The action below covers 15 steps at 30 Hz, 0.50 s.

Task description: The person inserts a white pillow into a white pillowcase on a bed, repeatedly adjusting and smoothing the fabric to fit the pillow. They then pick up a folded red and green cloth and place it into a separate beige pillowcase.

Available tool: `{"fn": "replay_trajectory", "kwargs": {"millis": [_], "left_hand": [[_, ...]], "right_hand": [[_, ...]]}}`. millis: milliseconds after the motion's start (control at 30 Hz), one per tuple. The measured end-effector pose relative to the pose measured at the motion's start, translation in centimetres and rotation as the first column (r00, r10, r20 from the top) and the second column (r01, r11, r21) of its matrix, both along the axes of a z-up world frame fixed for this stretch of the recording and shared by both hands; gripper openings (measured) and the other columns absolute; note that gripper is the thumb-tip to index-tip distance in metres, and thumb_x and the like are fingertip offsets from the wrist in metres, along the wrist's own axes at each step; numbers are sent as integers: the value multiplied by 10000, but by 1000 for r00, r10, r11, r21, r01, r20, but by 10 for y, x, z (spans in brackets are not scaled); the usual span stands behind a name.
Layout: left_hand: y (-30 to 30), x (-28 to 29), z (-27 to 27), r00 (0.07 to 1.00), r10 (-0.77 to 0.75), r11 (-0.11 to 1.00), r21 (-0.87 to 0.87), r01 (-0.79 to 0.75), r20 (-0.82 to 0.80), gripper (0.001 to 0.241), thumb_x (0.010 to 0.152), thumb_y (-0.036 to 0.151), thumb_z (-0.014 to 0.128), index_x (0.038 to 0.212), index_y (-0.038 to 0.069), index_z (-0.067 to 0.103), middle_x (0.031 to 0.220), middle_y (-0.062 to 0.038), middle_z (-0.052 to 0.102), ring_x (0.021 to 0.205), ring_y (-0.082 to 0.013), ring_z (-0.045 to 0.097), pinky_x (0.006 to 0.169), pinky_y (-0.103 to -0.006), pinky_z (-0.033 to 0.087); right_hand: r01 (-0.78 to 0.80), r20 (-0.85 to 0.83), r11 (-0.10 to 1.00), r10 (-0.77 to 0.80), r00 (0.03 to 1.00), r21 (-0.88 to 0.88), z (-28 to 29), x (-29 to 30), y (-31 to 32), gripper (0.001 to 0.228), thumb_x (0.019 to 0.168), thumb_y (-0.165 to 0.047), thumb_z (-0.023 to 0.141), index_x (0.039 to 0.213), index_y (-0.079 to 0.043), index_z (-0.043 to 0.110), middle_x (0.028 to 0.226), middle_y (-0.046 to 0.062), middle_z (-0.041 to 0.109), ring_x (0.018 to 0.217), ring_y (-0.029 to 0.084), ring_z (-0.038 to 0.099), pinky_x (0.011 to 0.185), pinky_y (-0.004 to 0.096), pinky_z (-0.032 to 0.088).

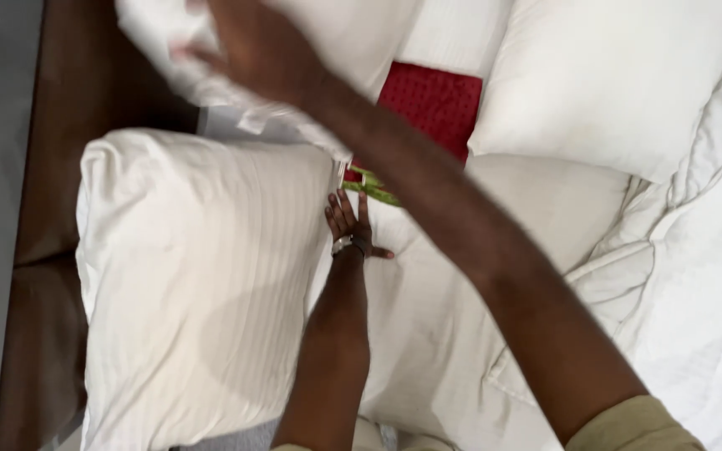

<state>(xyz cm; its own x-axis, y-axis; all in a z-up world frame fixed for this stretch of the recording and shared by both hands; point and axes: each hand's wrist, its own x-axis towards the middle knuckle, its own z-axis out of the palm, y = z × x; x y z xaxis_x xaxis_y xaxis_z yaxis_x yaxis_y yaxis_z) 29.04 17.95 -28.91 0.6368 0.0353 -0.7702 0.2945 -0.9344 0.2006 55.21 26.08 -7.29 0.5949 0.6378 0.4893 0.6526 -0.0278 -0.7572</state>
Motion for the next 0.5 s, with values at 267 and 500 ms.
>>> {"fn": "replay_trajectory", "kwargs": {"millis": [267, 500], "left_hand": [[0, -6, -4, 999, -21, 1000, 1, 21, -30, 1739, 442, 821, 887, 1629, 113, -168, 1625, -341, -295, 1524, -534, -241, 1239, -648, -81], [-6, -2, -12, 1000, 22, 1000, 20, -23, 6, 1756, 404, 800, 902, 1641, 167, -170, 1643, -332, -262, 1532, -528, -216, 1245, -632, -57]], "right_hand": [[-34, 98, 974, 57, 994, -222, -32, -68, -85, 613, 1128, -531, 592, 1581, -137, 469, 1705, 101, 314, 1597, 264, 305, 1333, 525, 240], [616, 337, 600, -520, 785, -510, -80, -114, -287, 510, 1010, -185, 616, 1500, -54, 558, 1579, 160, 489, 1508, 302, 390, 1216, 563, 214]]}}
